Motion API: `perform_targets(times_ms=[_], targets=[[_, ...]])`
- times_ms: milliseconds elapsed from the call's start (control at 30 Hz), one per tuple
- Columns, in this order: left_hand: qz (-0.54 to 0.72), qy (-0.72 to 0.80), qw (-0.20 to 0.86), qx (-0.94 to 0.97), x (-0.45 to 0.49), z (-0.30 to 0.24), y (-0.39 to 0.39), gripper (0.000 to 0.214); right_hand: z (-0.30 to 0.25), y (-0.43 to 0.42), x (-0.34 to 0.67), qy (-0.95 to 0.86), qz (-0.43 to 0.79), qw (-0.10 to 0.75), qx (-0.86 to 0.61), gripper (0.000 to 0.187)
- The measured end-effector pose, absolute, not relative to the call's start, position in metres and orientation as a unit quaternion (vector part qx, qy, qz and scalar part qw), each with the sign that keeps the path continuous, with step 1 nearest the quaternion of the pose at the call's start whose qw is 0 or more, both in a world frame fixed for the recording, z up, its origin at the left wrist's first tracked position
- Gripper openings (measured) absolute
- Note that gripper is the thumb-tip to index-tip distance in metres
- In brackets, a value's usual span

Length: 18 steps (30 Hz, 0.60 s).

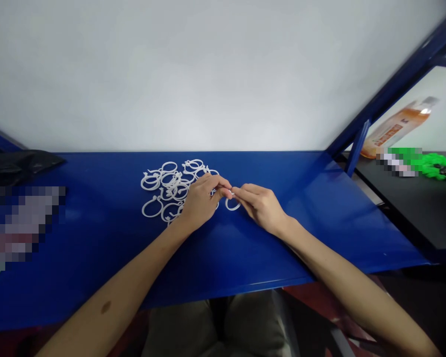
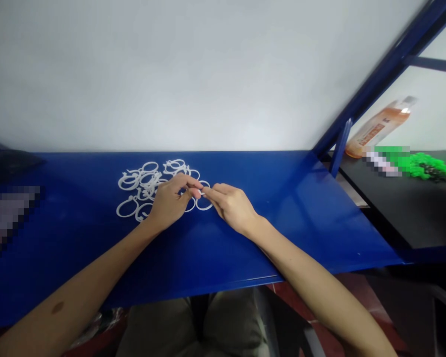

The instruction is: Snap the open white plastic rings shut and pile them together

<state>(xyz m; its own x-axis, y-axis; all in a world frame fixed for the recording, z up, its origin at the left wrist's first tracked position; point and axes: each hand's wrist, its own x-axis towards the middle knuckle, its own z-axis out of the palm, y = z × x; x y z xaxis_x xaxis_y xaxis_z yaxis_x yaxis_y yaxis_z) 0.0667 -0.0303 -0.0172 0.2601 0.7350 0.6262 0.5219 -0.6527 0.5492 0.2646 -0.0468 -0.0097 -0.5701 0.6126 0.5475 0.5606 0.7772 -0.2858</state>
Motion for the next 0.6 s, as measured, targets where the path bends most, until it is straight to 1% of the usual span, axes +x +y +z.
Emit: perform_targets(times_ms=[100,167,233,300,367,467,600], targets=[[0.447,0.404,0.114,0.790,0.068,-0.017,-0.031,0.016,-0.009,-0.046,0.265,-0.895,0.016,0.310,-0.321,0.034],[0.418,0.416,0.099,0.802,0.069,-0.017,-0.030,0.014,-0.010,-0.042,0.267,-0.893,0.005,0.293,-0.343,0.033],[0.368,0.430,0.059,0.822,0.069,-0.018,-0.028,0.016,-0.011,-0.035,0.271,-0.862,-0.007,0.279,-0.422,0.029],[0.311,0.444,0.003,0.840,0.068,-0.023,-0.026,0.023,-0.011,-0.027,0.280,-0.794,-0.027,0.262,-0.549,0.025],[0.265,0.451,-0.040,0.852,0.067,-0.028,-0.026,0.024,-0.011,-0.017,0.295,-0.710,-0.051,0.232,-0.663,0.022],[0.231,0.437,-0.051,0.868,0.065,-0.033,-0.026,0.013,-0.009,-0.005,0.321,-0.649,-0.058,0.167,-0.740,0.020],[0.253,0.394,-0.034,0.883,0.066,-0.029,-0.029,0.015,-0.005,0.001,0.341,-0.612,-0.024,0.120,-0.782,0.020]])
